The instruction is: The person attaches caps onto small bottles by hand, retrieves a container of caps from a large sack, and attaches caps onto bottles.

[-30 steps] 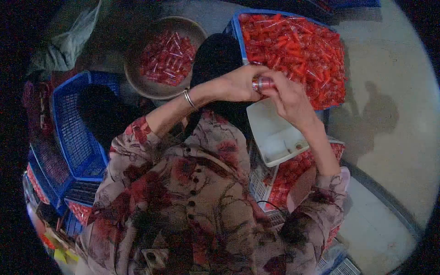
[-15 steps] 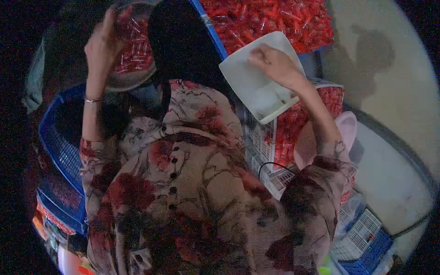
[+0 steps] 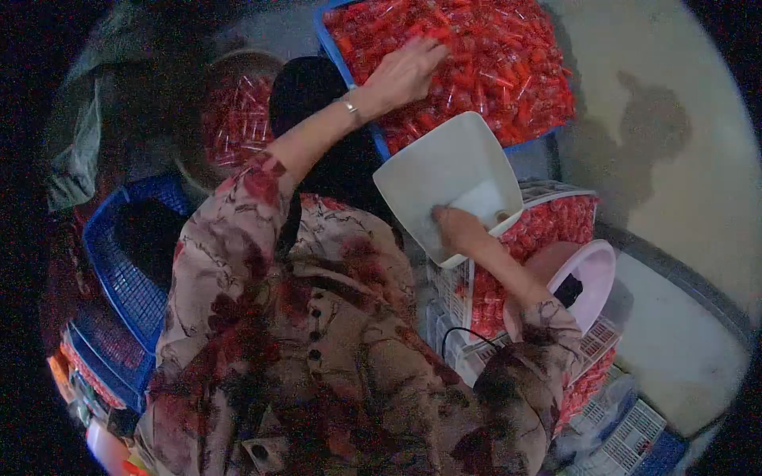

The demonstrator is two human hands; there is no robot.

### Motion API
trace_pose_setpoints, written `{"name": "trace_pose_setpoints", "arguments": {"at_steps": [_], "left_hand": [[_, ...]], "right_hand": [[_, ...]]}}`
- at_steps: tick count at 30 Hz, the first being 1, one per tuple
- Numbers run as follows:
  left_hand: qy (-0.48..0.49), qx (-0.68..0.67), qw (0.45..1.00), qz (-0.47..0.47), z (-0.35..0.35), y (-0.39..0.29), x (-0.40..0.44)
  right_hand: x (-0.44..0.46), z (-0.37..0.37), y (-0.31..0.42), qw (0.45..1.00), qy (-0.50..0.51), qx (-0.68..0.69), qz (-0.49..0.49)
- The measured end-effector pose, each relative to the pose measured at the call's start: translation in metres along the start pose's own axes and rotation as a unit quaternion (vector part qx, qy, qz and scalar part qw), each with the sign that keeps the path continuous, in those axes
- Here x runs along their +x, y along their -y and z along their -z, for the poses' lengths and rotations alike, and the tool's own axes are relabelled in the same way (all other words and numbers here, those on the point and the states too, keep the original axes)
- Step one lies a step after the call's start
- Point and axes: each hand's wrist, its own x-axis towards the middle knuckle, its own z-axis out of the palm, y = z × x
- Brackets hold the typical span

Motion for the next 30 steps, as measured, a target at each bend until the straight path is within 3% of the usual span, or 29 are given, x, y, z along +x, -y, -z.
{"name": "trace_pose_setpoints", "arguments": {"at_steps": [2,4,7,9,10,12,13,14,15,16,18,19,21,25,26,27,28,30], "left_hand": [[0.041,-0.001,0.999,-0.032,-0.02,0.003,0.012],[0.047,0.159,0.983,-0.084,-0.038,0.013,0.017],[0.07,0.16,0.984,-0.025,-0.046,-0.001,0.019],[0.042,0.156,0.986,-0.039,-0.054,0.003,0.018],[0.072,0.158,0.984,-0.035,-0.036,-0.001,0.014],[0.02,0.071,0.997,0.009,-0.008,-0.004,0.003],[0.014,0.085,0.996,0.018,0.001,0.002,-0.005],[0.045,-0.082,0.99,0.107,0.005,0.007,-0.011],[0.073,-0.251,0.947,0.186,0.015,0.005,-0.014],[0.069,-0.249,0.949,0.182,0.024,0.004,-0.022],[0.097,-0.532,0.774,0.329,0.067,-0.004,-0.051],[0.099,-0.53,0.786,0.303,0.069,-0.004,-0.064],[0.101,-0.531,0.797,0.269,0.081,-0.001,-0.085],[0.18,-0.728,0.625,0.217,0.104,0.001,-0.121],[0.185,-0.71,0.634,0.244,0.124,-0.006,-0.125],[0.195,-0.74,0.599,0.235,0.131,-0.006,-0.13],[0.203,-0.766,0.565,0.228,0.135,-0.004,-0.134],[0.205,-0.773,0.548,0.247,0.147,-0.004,-0.137]], "right_hand": [[-0.004,0.007,0.006,0.984,0.059,0.168,-0.002],[-0.002,-0.017,0.005,0.977,0.039,0.207,0.012],[0.014,-0.031,0.01,0.972,0.002,0.227,0.061],[0.012,-0.04,0.006,0.984,-0.073,0.152,0.056],[0.016,-0.048,0.002,0.973,-0.176,0.113,0.101],[0.016,0.007,0.027,0.978,-0.11,0.173,0.033],[0.017,0.017,0.028,0.979,-0.109,0.167,0.05],[0.016,0.026,0.022,0.982,-0.109,0.156,0.014],[0.016,0.037,0.018,0.983,-0.112,0.145,-0.028],[0.017,0.048,0.014,0.983,-0.117,0.142,-0.027],[0.014,0.076,0.016,0.964,-0.169,0.189,-0.075],[0.012,0.09,0.02,0.964,-0.175,0.184,-0.082],[0.02,0.126,0.042,0.916,-0.279,0.287,-0.033],[0.045,0.183,0.088,0.879,-0.373,0.278,0.105],[0.05,0.198,0.103,0.897,-0.358,0.202,0.159],[0.053,0.209,0.114,0.909,-0.334,0.126,0.213],[0.054,0.215,0.123,0.914,-0.329,0.118,0.204],[0.063,0.219,0.137,0.906,-0.289,0.003,0.309]]}}
